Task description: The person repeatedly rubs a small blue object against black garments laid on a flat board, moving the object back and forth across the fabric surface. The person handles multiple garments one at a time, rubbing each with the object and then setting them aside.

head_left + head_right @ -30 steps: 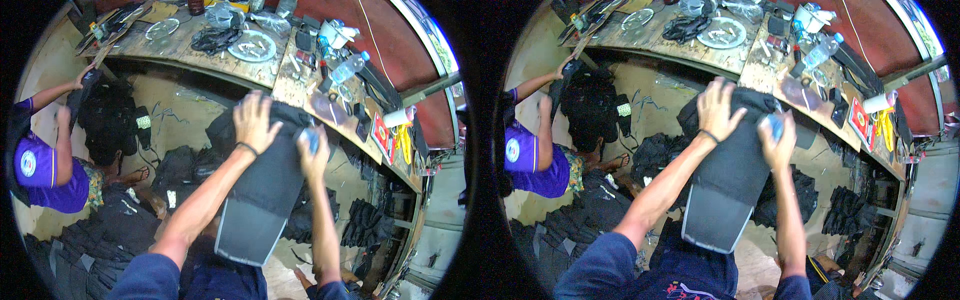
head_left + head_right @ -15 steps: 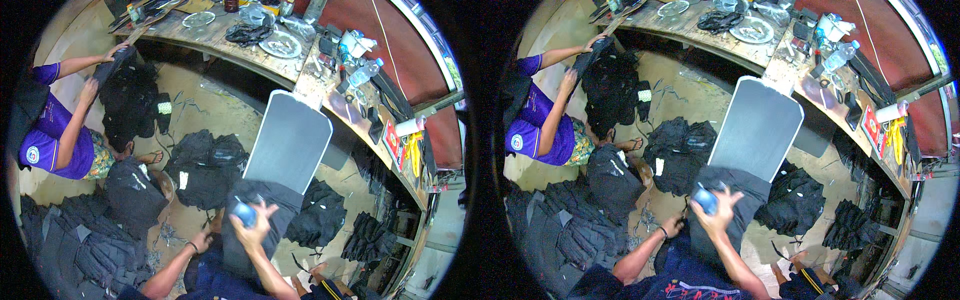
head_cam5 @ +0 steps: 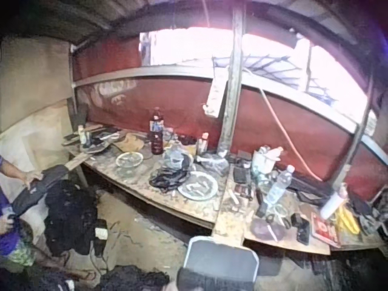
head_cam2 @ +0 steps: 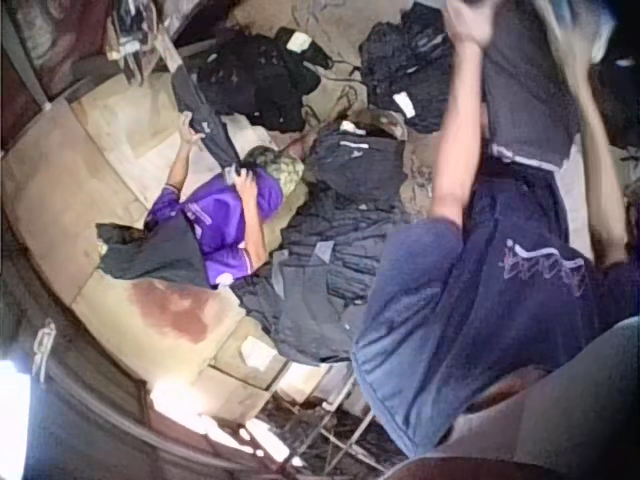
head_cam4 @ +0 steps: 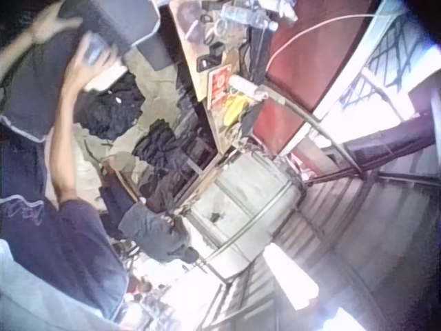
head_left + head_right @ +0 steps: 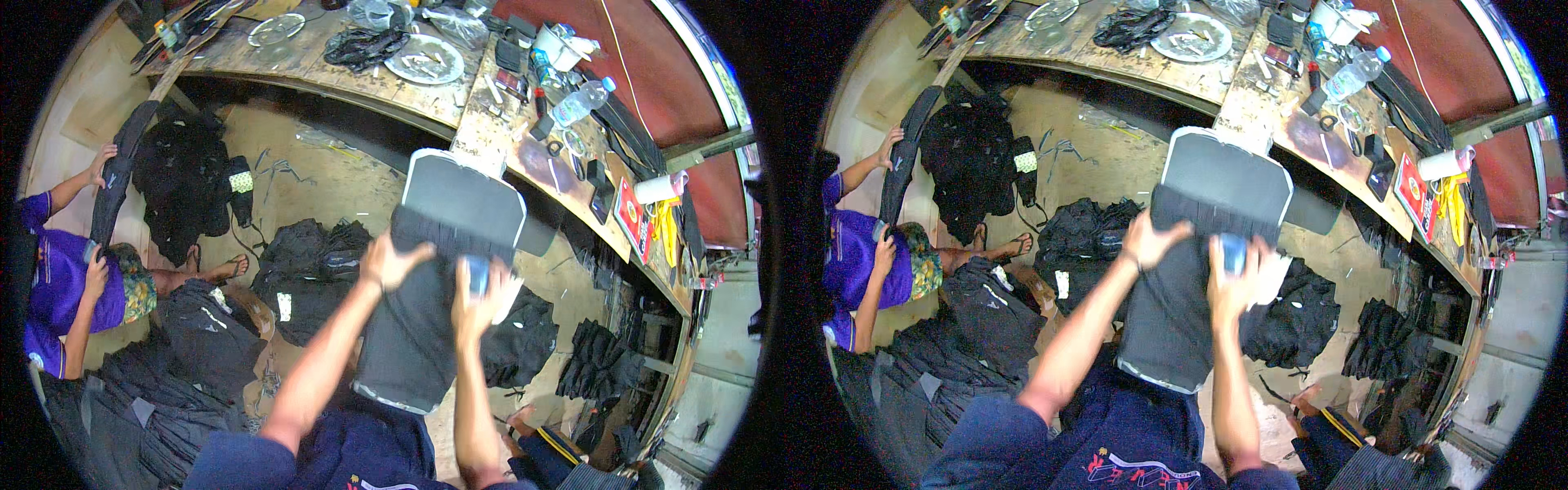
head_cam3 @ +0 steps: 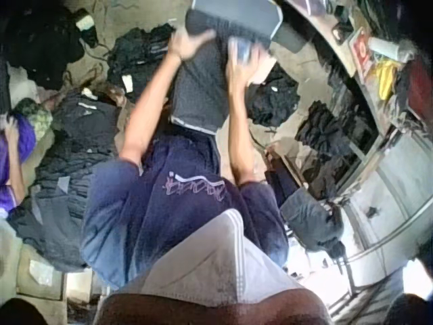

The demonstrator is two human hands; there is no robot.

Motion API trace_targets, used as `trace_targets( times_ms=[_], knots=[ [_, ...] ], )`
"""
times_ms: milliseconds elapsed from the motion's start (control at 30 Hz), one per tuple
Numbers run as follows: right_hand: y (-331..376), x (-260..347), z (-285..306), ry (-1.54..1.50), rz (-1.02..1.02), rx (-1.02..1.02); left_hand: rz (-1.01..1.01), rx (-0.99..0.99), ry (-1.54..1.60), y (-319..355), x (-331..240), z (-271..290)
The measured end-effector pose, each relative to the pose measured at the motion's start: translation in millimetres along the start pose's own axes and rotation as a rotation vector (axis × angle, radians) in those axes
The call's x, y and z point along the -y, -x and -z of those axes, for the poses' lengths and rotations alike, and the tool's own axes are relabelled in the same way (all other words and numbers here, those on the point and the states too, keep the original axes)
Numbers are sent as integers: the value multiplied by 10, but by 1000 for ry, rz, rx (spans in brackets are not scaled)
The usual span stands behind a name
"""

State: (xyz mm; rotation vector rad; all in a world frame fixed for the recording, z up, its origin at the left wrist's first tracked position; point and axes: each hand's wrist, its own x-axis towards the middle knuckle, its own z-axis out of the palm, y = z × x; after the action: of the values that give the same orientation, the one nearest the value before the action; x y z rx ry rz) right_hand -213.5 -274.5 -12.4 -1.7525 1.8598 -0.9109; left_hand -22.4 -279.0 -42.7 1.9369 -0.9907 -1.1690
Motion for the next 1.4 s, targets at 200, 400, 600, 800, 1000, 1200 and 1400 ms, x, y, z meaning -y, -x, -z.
trace_targets(
  times_ms=[200,400,600,800,1000,1200,1400],
  knots=[
    [-1618,-350,-240,-348,58,-164,-609,-363,-508,-946,-228,-359],
    [-1617,101,-2,-229,126,-205,-695,-288,-704,-1280,-825,-436],
    [-418,243,-439,115,703,261,-759,58,-701,-1817,-849,-449],
    [-183,197,-460,175,567,465,-858,-113,-784,-1986,-835,-493],
    [-455,383,-115,99,719,674,-818,-76,-823,-1992,-929,-448],
    [-239,285,-41,98,640,553,-770,-98,-738,-1932,-941,-452],
    [-999,-194,218,-18,304,269,-784,-181,-633,-1981,-918,-459]
  ],
)
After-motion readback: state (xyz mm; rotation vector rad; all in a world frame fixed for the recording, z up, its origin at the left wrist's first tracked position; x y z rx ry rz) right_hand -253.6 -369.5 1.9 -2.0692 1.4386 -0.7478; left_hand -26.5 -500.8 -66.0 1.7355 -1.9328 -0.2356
